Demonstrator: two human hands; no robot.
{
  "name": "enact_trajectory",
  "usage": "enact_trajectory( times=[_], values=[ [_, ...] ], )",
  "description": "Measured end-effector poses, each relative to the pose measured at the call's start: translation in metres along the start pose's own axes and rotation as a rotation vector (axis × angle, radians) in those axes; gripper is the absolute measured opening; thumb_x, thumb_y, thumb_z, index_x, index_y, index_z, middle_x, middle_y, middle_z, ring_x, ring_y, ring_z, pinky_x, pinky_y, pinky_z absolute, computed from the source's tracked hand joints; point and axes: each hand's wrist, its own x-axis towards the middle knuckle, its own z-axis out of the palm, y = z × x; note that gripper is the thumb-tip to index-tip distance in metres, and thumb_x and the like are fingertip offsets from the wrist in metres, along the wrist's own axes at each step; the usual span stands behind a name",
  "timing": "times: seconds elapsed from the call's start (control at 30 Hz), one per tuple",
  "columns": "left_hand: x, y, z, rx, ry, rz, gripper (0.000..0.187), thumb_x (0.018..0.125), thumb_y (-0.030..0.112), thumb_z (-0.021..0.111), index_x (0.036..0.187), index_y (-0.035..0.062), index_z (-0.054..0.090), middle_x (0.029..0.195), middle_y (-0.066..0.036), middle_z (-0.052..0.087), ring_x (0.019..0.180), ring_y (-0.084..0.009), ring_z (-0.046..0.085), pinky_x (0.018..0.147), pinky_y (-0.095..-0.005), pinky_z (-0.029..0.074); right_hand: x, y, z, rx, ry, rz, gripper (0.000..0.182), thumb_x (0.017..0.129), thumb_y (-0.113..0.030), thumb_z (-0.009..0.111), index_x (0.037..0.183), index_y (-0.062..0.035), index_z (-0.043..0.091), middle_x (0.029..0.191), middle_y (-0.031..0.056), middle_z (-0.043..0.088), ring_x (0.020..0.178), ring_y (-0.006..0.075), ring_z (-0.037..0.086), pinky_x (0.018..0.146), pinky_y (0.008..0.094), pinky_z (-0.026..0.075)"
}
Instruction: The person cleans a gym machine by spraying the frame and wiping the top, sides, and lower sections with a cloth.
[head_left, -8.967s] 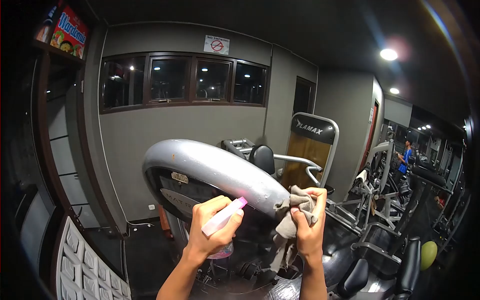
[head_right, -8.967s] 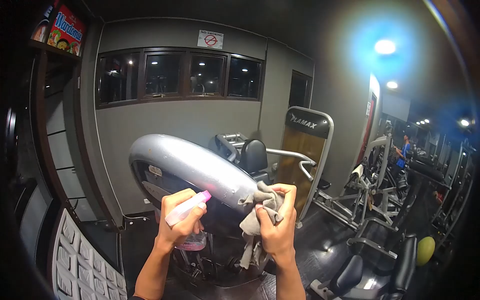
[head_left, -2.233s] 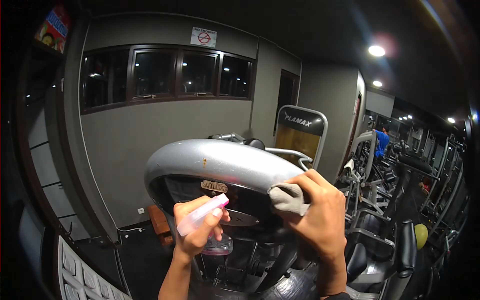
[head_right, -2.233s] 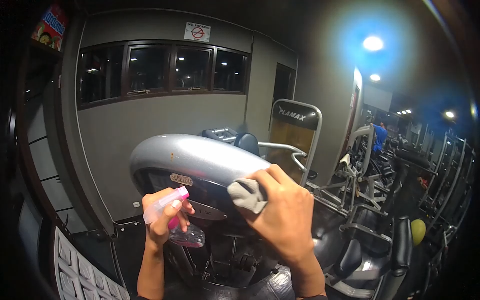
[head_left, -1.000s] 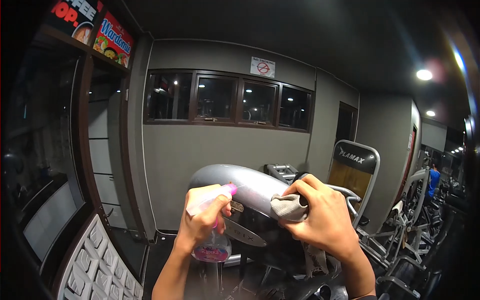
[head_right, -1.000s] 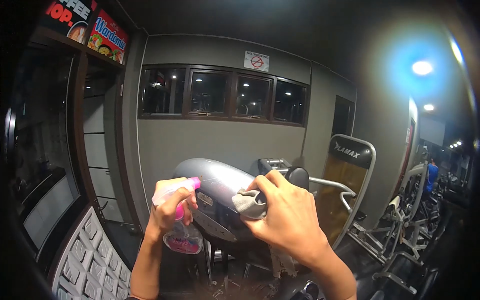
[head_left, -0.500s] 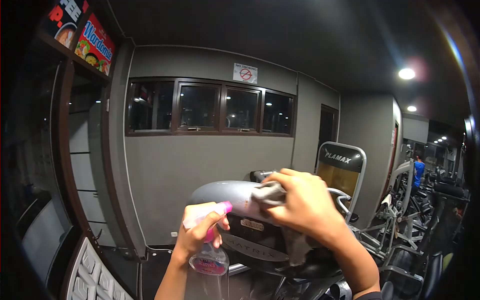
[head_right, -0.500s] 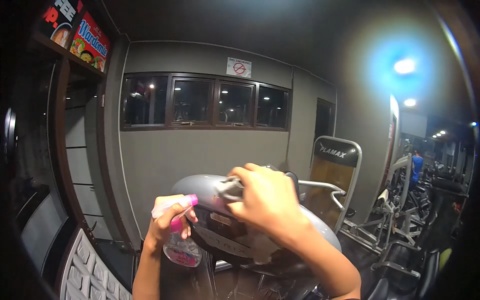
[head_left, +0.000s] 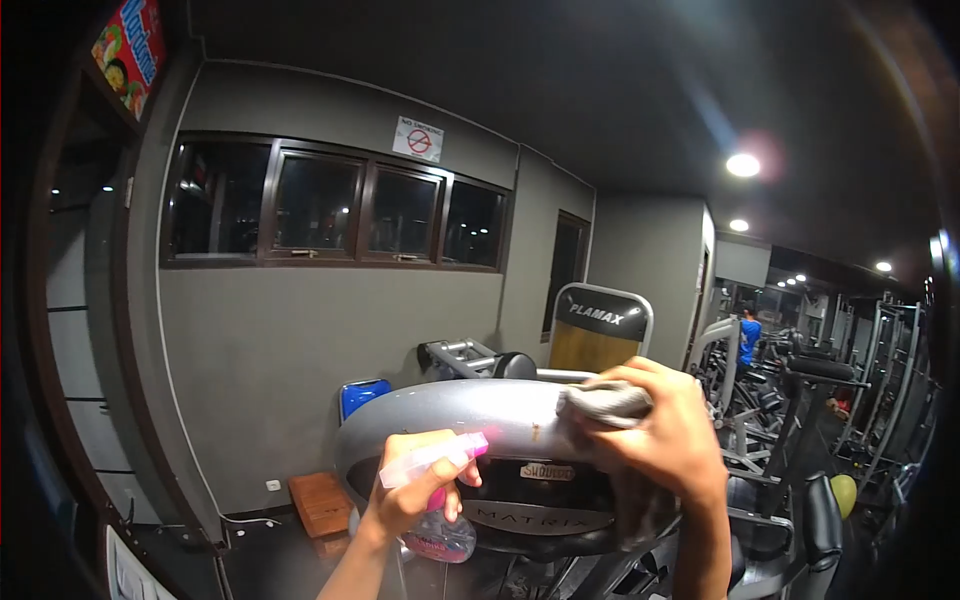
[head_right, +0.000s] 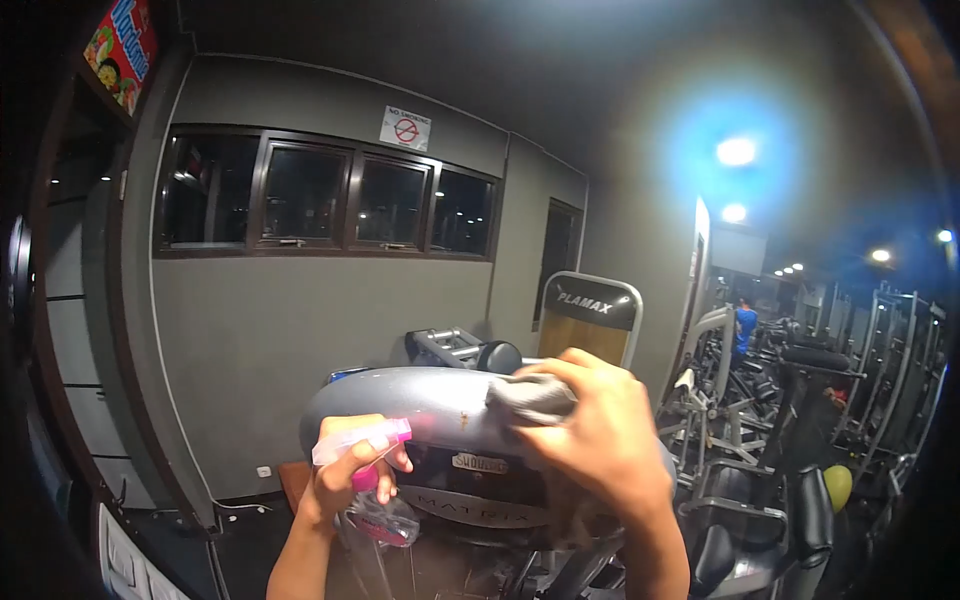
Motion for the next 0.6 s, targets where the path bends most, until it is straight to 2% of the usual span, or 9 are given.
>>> enact_trajectory(
  times=[0.07, 0.13, 0.2, 0.27, 0.37, 0.53, 0.6],
  values=[
    [-0.002, 0.000, 0.001, -0.032, -0.015, -0.028, 0.035, 0.089, 0.022, 0.058, 0.094, -0.0109, 0.067, 0.079, -0.016, 0.068, 0.048, -0.0150, 0.060, 0.045, -0.0249, 0.048, -0.016, -0.003, -0.011, -0.060, 0.051, 0.100, 0.035, 0.065, -0.021, 0.079, 0.097, -0.0087, 0.075, 0.087, 0.0123, 0.067, 0.083, 0.0309, 0.069, 0.075, 0.0372, 0.053],
    [-0.004, -0.002, 0.002, 0.014, -0.034, 0.011, 0.033, 0.088, 0.021, 0.059, 0.093, -0.0103, 0.068, 0.078, -0.014, 0.069, 0.048, -0.0143, 0.060, 0.046, -0.0251, 0.048, -0.024, -0.010, -0.004, -0.102, 0.145, 0.084, 0.035, 0.063, -0.017, 0.078, 0.097, -0.0081, 0.074, 0.088, 0.0120, 0.067, 0.084, 0.0311, 0.069, 0.075, 0.0361, 0.053],
    [-0.005, -0.005, -0.002, 0.029, -0.068, 0.007, 0.032, 0.087, 0.022, 0.061, 0.090, -0.0095, 0.069, 0.076, -0.012, 0.068, 0.048, -0.0132, 0.060, 0.046, -0.0249, 0.047, -0.028, -0.022, 0.013, -0.172, 0.197, 0.041, 0.038, 0.062, -0.016, 0.078, 0.099, -0.0094, 0.073, 0.091, 0.0114, 0.066, 0.085, 0.0307, 0.068, 0.075, 0.0358, 0.053],
    [-0.007, -0.005, -0.003, 0.092, -0.066, -0.011, 0.030, 0.087, 0.021, 0.062, 0.086, -0.0082, 0.069, 0.072, -0.010, 0.068, 0.048, -0.0123, 0.060, 0.046, -0.0245, 0.047, -0.034, -0.024, 0.029, -0.171, 0.187, -0.098, 0.042, 0.061, -0.016, 0.081, 0.102, -0.0127, 0.073, 0.092, 0.0100, 0.064, 0.084, 0.0286, 0.068, 0.075, 0.0367, 0.054],
    [-0.007, -0.006, -0.004, 0.098, -0.071, 0.021, 0.028, 0.087, 0.021, 0.063, 0.081, -0.0060, 0.069, 0.067, -0.007, 0.066, 0.048, -0.0114, 0.060, 0.046, -0.0245, 0.047, -0.049, -0.024, 0.033, -0.219, 0.243, -0.070, 0.041, 0.062, -0.019, 0.083, 0.101, -0.0120, 0.073, 0.093, 0.0104, 0.065, 0.083, 0.0282, 0.068, 0.073, 0.0374, 0.054],
    [-0.008, -0.008, -0.002, 0.136, -0.059, 0.063, 0.027, 0.087, 0.022, 0.065, 0.079, -0.0038, 0.069, 0.061, -0.006, 0.063, 0.046, -0.0111, 0.059, 0.046, -0.0253, 0.045, -0.057, -0.022, 0.018, -0.255, 0.375, 0.142, 0.036, 0.060, -0.012, 0.076, 0.095, -0.0032, 0.072, 0.089, 0.0125, 0.065, 0.083, 0.0294, 0.068, 0.075, 0.0354, 0.052],
    [-0.007, -0.009, -0.002, 0.148, -0.063, 0.072, 0.027, 0.087, 0.023, 0.066, 0.079, -0.0034, 0.069, 0.059, -0.005, 0.063, 0.046, -0.0111, 0.059, 0.045, -0.0256, 0.045, -0.050, -0.029, 0.029, -0.278, 0.378, 0.084, 0.037, 0.060, -0.012, 0.076, 0.096, -0.0053, 0.073, 0.090, 0.0126, 0.065, 0.084, 0.0298, 0.067, 0.076, 0.0358, 0.052]
  ],
)
